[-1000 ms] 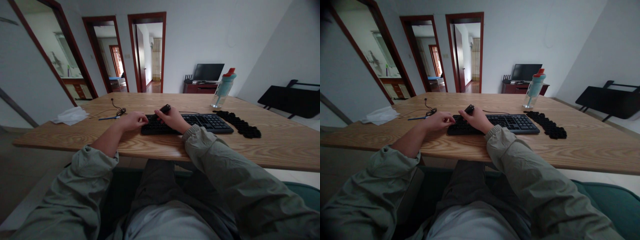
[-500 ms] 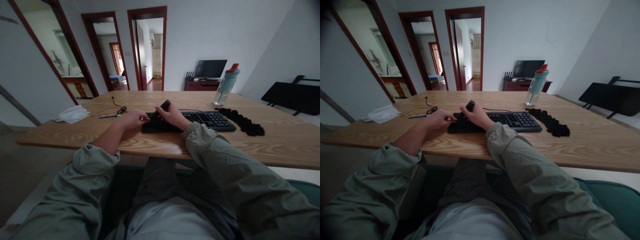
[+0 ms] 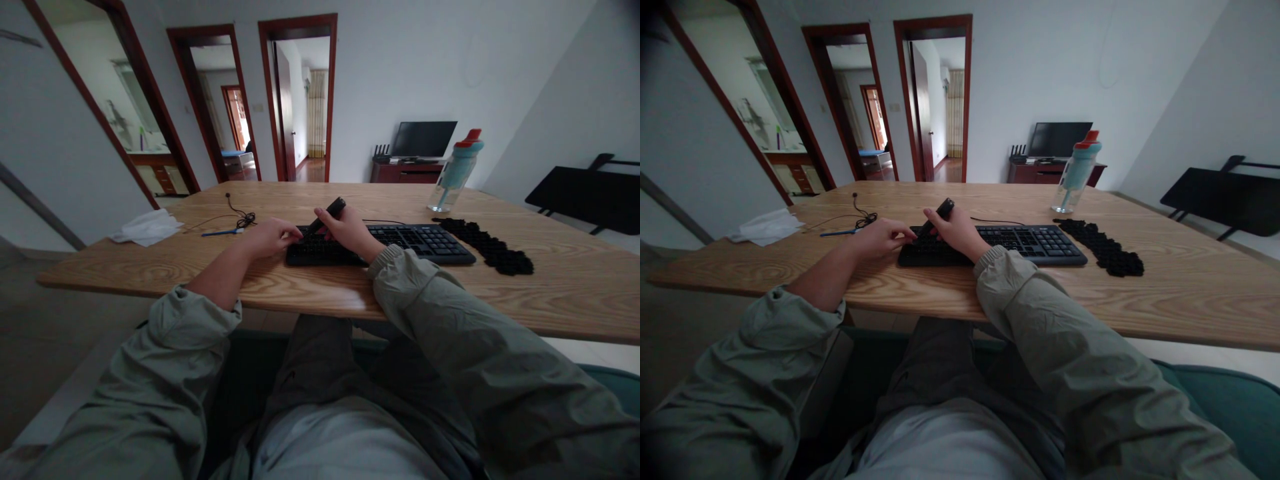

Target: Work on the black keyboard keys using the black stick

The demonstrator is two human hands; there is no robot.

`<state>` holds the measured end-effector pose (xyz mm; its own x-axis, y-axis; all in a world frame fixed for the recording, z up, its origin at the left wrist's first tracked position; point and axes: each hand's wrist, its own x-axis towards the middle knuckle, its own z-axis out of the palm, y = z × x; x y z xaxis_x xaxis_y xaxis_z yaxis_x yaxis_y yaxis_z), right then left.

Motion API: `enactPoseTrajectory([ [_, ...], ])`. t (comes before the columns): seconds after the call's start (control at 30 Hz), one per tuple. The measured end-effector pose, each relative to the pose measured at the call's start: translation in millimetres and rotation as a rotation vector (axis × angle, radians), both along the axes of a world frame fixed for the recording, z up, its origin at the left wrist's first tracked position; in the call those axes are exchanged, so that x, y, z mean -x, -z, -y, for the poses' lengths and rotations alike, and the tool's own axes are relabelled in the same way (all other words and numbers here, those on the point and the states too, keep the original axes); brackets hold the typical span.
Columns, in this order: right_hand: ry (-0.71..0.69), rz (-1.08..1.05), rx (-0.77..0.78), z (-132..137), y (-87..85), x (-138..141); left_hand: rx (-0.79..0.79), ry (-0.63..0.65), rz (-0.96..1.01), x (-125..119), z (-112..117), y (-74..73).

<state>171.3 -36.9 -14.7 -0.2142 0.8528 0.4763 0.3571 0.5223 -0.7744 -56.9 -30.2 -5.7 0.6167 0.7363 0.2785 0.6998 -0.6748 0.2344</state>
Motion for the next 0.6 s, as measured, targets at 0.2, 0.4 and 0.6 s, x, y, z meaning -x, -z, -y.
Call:
enactPoseTrajectory([
  [0.2,-0.025,0.008,0.01,3.4,-0.7,4.2,0.0,-0.011,-0.008,5.9,3.0,-3.3],
  [0.4,-0.035,0.008,-0.015,2.9,-0.6,4.5,-0.007,-0.009,-0.016,7.5,3.8,-3.1],
  [0.6,-0.016,0.054,-0.021,2.2,0.5,3.3,-0.028,0.001,-0.041,6.5,0.5,1.3],
])
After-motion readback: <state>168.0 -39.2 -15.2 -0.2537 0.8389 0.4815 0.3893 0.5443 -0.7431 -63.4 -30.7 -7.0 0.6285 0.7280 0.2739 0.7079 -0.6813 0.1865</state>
